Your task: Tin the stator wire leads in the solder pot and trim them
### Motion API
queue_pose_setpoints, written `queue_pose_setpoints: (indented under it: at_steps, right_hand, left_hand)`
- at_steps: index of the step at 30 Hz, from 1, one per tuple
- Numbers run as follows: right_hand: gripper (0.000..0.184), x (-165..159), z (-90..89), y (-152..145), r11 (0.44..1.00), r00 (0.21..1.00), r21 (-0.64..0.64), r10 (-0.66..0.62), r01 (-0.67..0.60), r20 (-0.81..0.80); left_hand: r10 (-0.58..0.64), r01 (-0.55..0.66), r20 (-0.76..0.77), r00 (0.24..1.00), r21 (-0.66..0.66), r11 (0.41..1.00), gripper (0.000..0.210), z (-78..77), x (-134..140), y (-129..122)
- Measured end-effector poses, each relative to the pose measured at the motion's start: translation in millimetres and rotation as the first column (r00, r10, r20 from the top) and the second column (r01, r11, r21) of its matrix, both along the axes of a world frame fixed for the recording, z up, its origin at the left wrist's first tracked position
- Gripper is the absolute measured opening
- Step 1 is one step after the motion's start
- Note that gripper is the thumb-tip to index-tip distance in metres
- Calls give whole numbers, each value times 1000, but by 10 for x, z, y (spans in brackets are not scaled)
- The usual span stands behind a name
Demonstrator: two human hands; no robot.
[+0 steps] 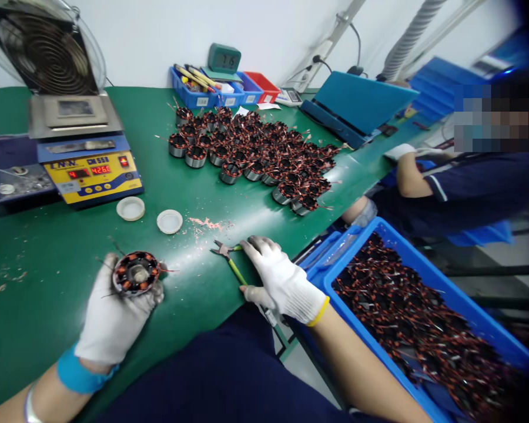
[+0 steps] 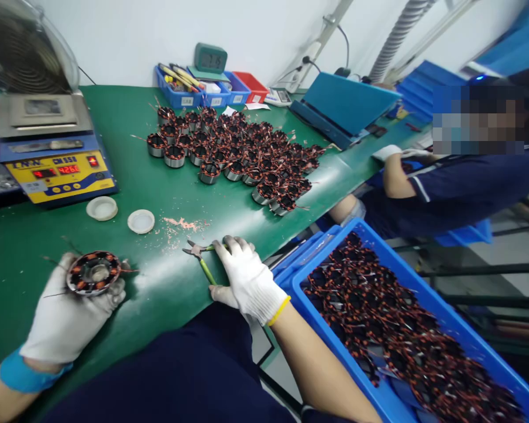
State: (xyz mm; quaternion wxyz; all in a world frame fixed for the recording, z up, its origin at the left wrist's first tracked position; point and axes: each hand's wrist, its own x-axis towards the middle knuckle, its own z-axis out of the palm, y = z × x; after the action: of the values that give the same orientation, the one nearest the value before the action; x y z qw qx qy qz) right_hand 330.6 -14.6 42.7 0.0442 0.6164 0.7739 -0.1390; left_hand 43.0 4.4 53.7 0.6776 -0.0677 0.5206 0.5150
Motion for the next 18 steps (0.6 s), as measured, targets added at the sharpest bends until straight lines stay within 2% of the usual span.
queue_pose_setpoints:
  at_steps: [2,6,10,12,14,16,18]
  right_hand:
    - [78,-16,54,17,1000,999,-24,-8,9,39]
    - [62,-111,88,28,1000,985,2,-7,7,173]
    - [44,-173,-27,75,993,962,73,-106,90,253]
    - [49,-137,-145,120,990,988,131,-70,53,135]
    - [58,-88,-255,153,978,995,208,1,20,-99]
    - [64,-80,-299,145,970,914,217,-17,115,-406]
    - [67,-147,-253,87,970,769,92,-118,225,-628]
  left_hand:
    - [68,-66,-68,995,26,997,35,31,7,29]
    - [96,-89,-143,985,52,995,39,91,13,64]
    - [138,-128,-159,978,70,989,35,131,-5,54]
    - [146,-136,-132,980,79,987,31,169,-8,51]
    - [149,-141,-109,983,78,987,28,219,-6,54]
    - [166,-160,-116,979,61,985,32,251,-17,50]
    - [162,-157,-132,978,44,987,34,230,-60,23]
